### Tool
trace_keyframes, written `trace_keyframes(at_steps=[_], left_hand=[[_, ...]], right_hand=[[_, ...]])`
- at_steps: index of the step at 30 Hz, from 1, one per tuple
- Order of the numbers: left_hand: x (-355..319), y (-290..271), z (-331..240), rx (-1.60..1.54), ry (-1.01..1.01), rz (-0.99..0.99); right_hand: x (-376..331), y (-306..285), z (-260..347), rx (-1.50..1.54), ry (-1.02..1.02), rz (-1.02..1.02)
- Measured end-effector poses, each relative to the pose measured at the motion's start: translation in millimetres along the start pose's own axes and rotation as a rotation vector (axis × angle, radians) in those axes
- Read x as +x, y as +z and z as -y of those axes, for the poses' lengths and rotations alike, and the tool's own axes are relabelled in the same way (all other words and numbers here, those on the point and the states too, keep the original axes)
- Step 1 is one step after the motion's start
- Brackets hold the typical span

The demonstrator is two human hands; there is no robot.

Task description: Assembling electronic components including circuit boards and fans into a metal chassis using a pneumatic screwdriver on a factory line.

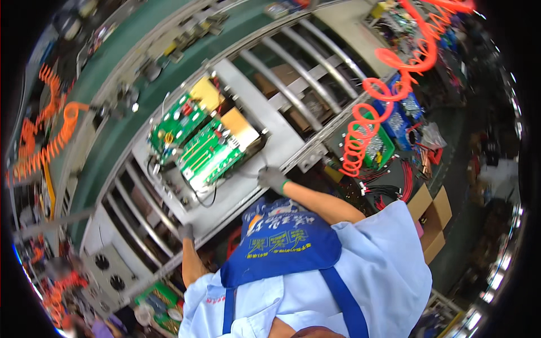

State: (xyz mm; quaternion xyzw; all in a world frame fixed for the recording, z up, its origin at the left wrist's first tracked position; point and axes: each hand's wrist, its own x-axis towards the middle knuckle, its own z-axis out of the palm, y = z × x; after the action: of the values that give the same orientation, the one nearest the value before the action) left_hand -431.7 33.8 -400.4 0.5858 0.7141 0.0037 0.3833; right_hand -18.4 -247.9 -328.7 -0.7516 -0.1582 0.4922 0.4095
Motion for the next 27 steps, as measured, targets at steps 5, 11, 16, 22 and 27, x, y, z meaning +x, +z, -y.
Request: trace_keyframes(at_steps=[5, 11, 16, 22, 27], left_hand=[[-20, 16, -43, 0.241, 0.008, 0.005], [-47, 76, -91, 0.235, 0.45, 0.164], [-80, 157, -145, -0.23, 0.279, 0.371], [-146, 229, -232, -0.253, 0.48, 0.645], [-215, 248, -263, -0.478, 0.369, 0.939]], right_hand=[[-11, 7, -13, -0.178, 0.206, 0.119], [-47, -50, -19, -0.322, 0.038, 0.069], [-66, -89, -37, -0.138, 0.044, -0.066], [-68, -103, -48, -0.154, 0.038, -0.1], [-75, -89, -50, -0.083, 0.02, -0.057]])
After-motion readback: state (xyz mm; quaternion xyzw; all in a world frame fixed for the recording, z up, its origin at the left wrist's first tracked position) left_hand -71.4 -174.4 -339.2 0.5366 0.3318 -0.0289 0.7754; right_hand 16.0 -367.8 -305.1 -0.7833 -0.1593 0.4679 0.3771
